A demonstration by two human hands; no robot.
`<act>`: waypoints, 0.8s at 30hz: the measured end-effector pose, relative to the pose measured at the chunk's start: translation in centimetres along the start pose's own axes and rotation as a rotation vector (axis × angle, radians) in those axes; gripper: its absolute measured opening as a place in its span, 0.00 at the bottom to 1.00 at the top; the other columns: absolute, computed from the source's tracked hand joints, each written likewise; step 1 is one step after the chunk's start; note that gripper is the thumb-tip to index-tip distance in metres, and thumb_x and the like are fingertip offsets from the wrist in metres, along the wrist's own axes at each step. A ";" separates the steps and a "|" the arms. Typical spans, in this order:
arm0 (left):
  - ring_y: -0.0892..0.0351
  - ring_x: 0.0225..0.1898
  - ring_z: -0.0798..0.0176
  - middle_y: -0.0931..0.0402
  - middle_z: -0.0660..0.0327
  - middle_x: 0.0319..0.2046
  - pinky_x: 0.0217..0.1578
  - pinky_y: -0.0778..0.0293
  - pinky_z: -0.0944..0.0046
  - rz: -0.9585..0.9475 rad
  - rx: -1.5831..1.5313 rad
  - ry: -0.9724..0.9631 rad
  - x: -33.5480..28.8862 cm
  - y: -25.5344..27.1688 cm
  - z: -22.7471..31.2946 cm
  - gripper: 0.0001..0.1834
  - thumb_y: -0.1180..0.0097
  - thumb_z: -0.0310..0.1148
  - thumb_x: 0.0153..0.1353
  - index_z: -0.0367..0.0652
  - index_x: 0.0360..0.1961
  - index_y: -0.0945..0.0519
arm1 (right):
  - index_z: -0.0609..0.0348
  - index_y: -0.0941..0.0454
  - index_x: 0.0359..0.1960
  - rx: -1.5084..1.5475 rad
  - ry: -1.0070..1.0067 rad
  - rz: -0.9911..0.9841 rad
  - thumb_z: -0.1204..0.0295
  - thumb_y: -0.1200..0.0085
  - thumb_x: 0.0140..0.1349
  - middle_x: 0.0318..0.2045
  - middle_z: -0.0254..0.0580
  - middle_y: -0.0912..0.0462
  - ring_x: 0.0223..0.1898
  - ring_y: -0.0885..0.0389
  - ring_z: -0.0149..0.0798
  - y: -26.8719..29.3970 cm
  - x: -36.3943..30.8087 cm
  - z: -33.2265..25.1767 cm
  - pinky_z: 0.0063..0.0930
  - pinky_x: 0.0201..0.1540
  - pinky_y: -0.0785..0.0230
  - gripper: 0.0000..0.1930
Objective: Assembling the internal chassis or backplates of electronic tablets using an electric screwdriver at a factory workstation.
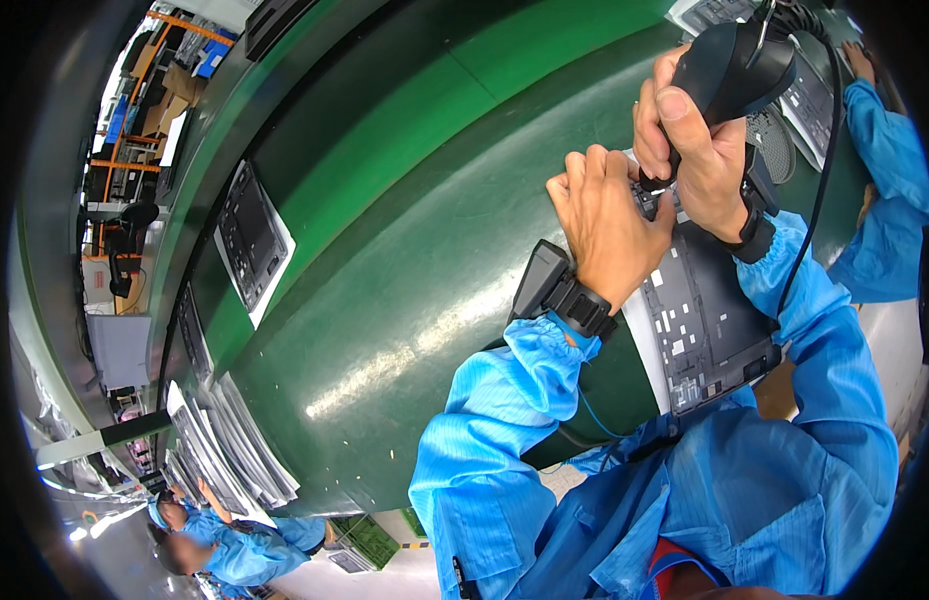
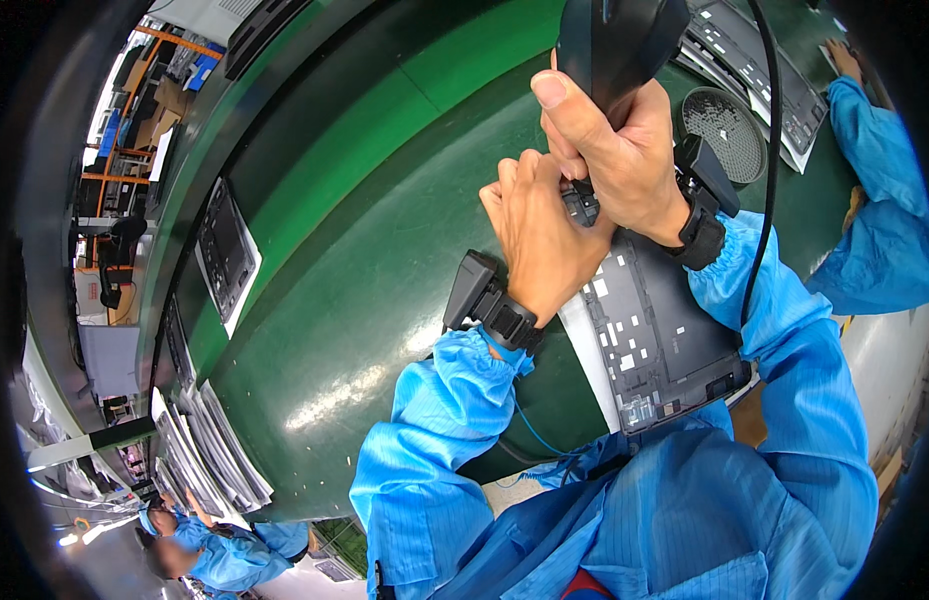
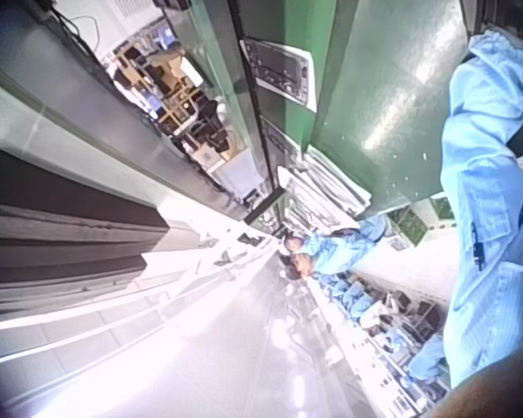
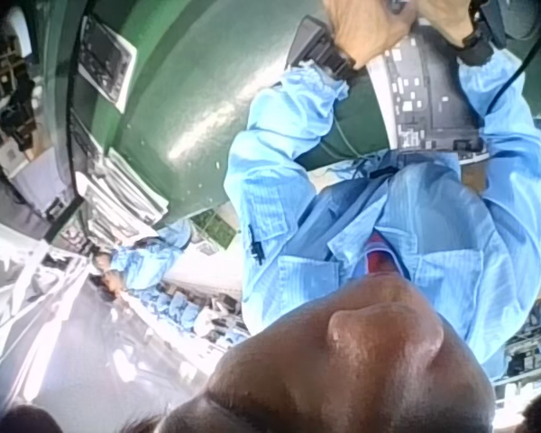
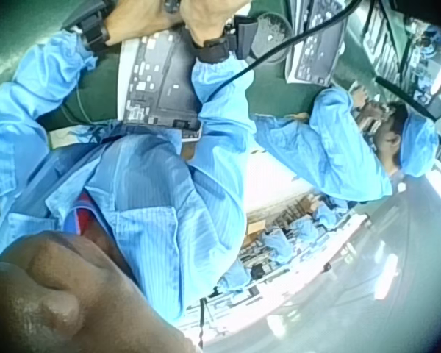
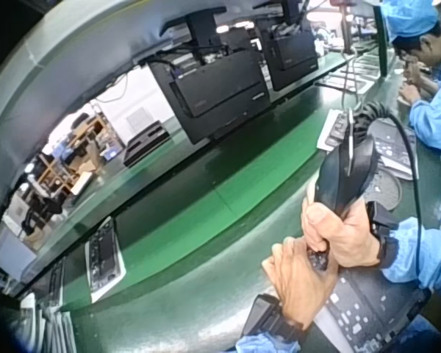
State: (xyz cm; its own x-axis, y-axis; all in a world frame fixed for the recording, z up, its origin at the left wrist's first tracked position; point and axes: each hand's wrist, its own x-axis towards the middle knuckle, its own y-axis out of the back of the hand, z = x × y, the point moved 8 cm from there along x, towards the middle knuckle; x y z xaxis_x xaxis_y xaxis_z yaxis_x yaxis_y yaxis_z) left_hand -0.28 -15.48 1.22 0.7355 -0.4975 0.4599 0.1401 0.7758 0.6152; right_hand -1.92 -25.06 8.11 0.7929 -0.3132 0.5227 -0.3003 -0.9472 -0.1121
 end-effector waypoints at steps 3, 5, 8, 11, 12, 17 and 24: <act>0.32 0.45 0.52 0.29 0.59 0.37 0.46 0.43 0.52 -0.022 -0.018 0.024 0.1 0.1 0.2 0.19 0.28 0.34 0.45 0.43 0.35 0.24 | 0.61 0.34 0.42 0.006 0.011 -0.008 0.63 0.49 0.76 0.17 0.32 0.31 0.15 0.36 0.24 -0.1 0.0 -0.1 0.19 0.18 0.39 0.13; 0.33 0.47 0.51 0.30 0.58 0.39 0.48 0.42 0.51 -0.040 -0.029 0.041 0.1 0.0 0.1 0.18 0.28 0.33 0.45 0.43 0.33 0.24 | 0.61 0.34 0.42 0.016 0.023 -0.014 0.64 0.49 0.76 0.17 0.32 0.31 0.15 0.36 0.24 -0.2 0.0 -0.2 0.19 0.18 0.39 0.13; 0.33 0.47 0.51 0.30 0.57 0.39 0.48 0.42 0.51 -0.046 -0.033 0.043 0.0 -0.1 0.1 0.18 0.28 0.33 0.45 0.43 0.33 0.24 | 0.61 0.34 0.41 0.018 0.013 -0.006 0.64 0.49 0.76 0.17 0.32 0.31 0.14 0.36 0.23 -0.1 0.0 -0.2 0.19 0.18 0.39 0.13; 0.31 0.44 0.52 0.28 0.60 0.35 0.45 0.43 0.53 -0.007 0.010 0.010 0.0 0.1 0.1 0.20 0.28 0.35 0.45 0.45 0.38 0.24 | 0.60 0.34 0.41 0.003 0.014 -0.015 0.64 0.49 0.76 0.17 0.31 0.31 0.15 0.36 0.23 -0.1 0.0 -0.1 0.19 0.18 0.39 0.12; 0.32 0.45 0.52 0.29 0.59 0.37 0.46 0.43 0.52 -0.033 -0.003 0.029 0.0 0.1 0.1 0.19 0.28 0.34 0.45 0.44 0.36 0.25 | 0.60 0.34 0.40 0.001 0.009 -0.014 0.64 0.49 0.76 0.17 0.31 0.31 0.15 0.36 0.23 -0.1 0.0 -0.1 0.19 0.18 0.38 0.12; 0.32 0.47 0.51 0.29 0.58 0.39 0.47 0.42 0.51 -0.035 0.003 0.010 0.0 0.4 0.6 0.19 0.27 0.34 0.45 0.42 0.34 0.25 | 0.59 0.33 0.38 0.034 0.006 0.011 0.65 0.49 0.75 0.18 0.31 0.30 0.15 0.35 0.23 -0.2 0.0 -0.7 0.20 0.19 0.37 0.12; 0.30 0.52 0.46 0.26 0.51 0.45 0.56 0.34 0.50 -0.028 -0.112 0.054 0.2 3.0 -1.3 0.26 0.31 0.33 0.51 0.39 0.52 0.23 | 0.60 0.26 0.49 0.089 0.063 0.052 0.62 0.46 0.76 0.28 0.32 0.21 0.30 0.22 0.26 3.7 2.7 -3.8 0.22 0.36 0.30 0.13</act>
State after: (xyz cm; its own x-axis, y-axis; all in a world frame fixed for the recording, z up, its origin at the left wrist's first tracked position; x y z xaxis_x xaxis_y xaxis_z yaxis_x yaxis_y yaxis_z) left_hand 1.16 -12.72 2.37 0.7645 -0.5006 0.4061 0.2323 0.8016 0.5509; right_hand -2.90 -29.12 12.30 0.7419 -0.3595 0.5660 -0.2896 -0.9331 -0.2131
